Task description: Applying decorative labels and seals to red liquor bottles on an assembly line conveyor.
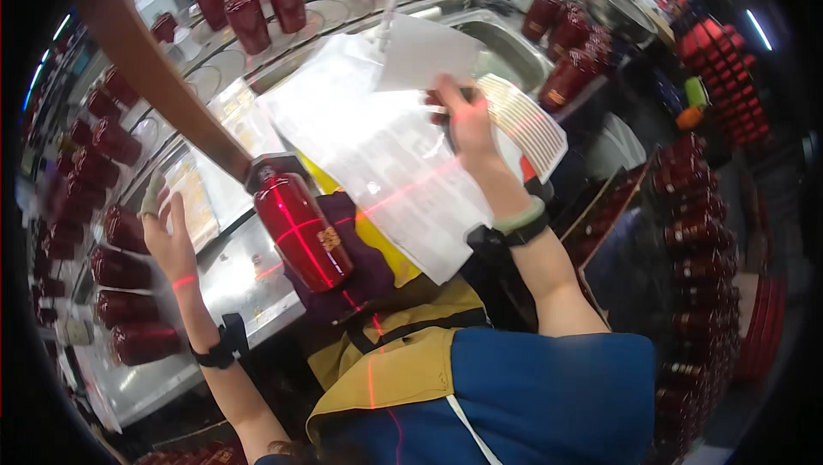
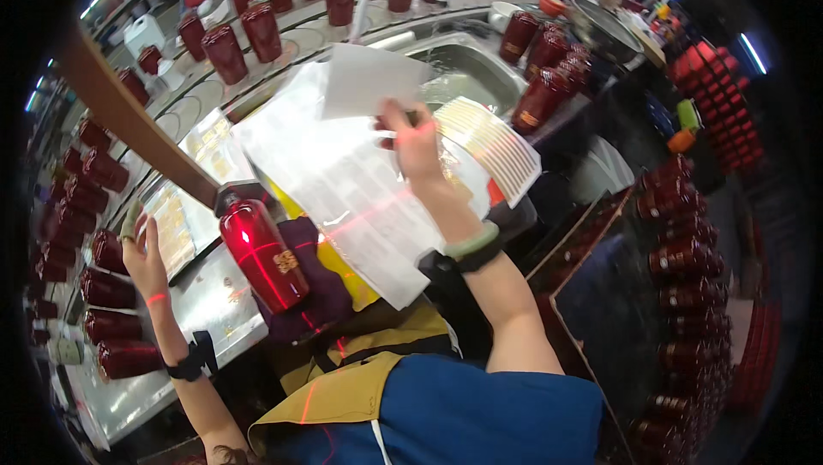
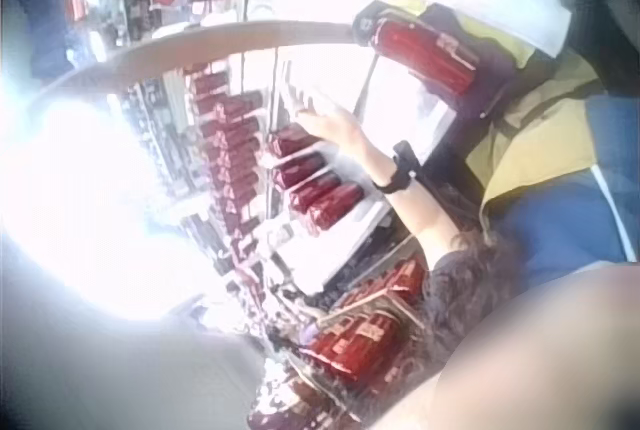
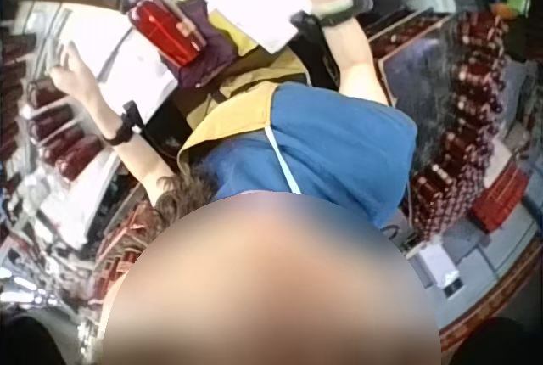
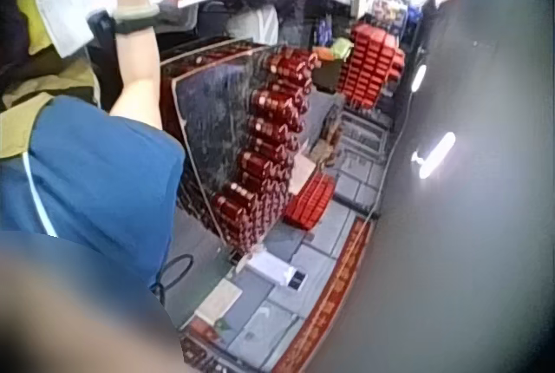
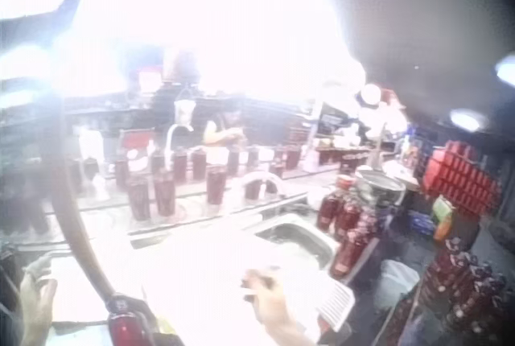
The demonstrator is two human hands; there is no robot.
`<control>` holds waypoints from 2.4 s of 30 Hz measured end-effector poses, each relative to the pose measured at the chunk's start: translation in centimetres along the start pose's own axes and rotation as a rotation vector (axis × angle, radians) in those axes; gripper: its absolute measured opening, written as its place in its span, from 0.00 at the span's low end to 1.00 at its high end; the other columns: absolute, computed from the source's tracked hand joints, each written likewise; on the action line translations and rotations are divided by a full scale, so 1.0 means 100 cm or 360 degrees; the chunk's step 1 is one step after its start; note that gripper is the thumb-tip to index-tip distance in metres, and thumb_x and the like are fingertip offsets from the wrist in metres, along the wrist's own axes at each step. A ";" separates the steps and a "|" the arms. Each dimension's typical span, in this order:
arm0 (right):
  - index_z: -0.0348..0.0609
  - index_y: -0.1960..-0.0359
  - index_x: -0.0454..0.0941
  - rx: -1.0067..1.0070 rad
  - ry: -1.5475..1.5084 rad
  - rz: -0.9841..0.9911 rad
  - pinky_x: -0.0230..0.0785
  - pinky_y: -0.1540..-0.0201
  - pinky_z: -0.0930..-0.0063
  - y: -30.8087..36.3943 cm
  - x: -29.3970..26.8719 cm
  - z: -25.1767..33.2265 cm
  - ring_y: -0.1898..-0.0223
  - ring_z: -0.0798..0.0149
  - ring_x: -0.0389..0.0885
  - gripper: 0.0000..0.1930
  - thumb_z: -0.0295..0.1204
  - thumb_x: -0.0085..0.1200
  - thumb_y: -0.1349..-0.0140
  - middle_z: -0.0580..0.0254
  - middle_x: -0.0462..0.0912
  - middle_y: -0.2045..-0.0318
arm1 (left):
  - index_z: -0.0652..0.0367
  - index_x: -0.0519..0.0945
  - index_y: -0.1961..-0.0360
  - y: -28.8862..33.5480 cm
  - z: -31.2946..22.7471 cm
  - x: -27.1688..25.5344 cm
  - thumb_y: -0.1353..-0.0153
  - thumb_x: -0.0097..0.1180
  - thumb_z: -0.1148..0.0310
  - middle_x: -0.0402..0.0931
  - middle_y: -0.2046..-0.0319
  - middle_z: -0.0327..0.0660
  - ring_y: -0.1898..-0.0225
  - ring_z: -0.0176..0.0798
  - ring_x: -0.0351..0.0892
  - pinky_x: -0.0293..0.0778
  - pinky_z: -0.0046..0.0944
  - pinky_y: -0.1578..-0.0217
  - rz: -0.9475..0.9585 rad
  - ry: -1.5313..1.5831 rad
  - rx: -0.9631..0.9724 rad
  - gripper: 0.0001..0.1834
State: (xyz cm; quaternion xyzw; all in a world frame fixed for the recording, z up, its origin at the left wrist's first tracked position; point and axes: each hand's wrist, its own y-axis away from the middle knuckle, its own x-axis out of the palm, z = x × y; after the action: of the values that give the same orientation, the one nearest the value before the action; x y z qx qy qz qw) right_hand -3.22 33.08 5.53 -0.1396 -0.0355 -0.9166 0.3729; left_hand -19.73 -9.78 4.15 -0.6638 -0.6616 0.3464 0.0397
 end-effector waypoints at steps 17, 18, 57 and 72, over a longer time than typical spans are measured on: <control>0.39 0.46 0.81 0.0534 -0.0350 -0.1991 0.75 0.51 0.57 -0.036 -0.358 -0.118 0.53 0.49 0.84 0.19 0.39 0.50 0.31 0.55 0.86 0.52 | 0.69 0.75 0.37 0.061 -0.043 0.028 0.27 0.55 0.74 0.76 0.38 0.43 0.41 0.32 0.75 0.70 0.34 0.38 0.0118 0.0399 -0.0133 0.20; 0.49 0.49 0.83 0.0660 -0.0342 -0.1569 0.73 0.49 0.54 -0.030 -0.330 -0.138 0.51 0.56 0.82 0.15 0.40 0.51 0.30 0.64 0.87 0.52 | 0.69 0.74 0.37 0.071 -0.037 0.007 0.27 0.55 0.74 0.76 0.39 0.45 0.41 0.33 0.75 0.71 0.34 0.39 0.0042 0.0304 -0.0206 0.20; 0.55 0.46 0.85 -0.1266 0.1222 0.1501 0.70 0.62 0.64 0.151 0.075 -0.021 0.64 0.62 0.77 0.31 0.38 0.75 0.57 0.66 0.73 0.65 | 0.60 0.80 0.41 0.062 -0.072 0.037 0.43 0.62 0.86 0.87 0.65 0.39 0.60 0.35 0.87 0.80 0.38 0.54 -0.0177 -0.0104 0.0049 0.27; 0.40 0.49 0.84 -0.0515 0.0900 0.1103 0.64 0.68 0.75 0.115 0.071 -0.027 0.71 0.72 0.71 0.18 0.27 0.69 0.41 0.68 0.72 0.75 | 0.67 0.56 0.25 0.121 -0.091 0.067 0.28 0.49 0.73 0.61 0.28 0.55 0.25 0.50 0.59 0.52 0.49 0.26 0.0180 0.0649 -0.0397 0.33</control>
State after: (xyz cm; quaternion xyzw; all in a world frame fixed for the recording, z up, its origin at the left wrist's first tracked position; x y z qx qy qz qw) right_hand -0.70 19.59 4.48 0.0554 0.2592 -0.7340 0.6252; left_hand -5.56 -1.50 2.13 -0.7558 -0.6393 0.1227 0.0707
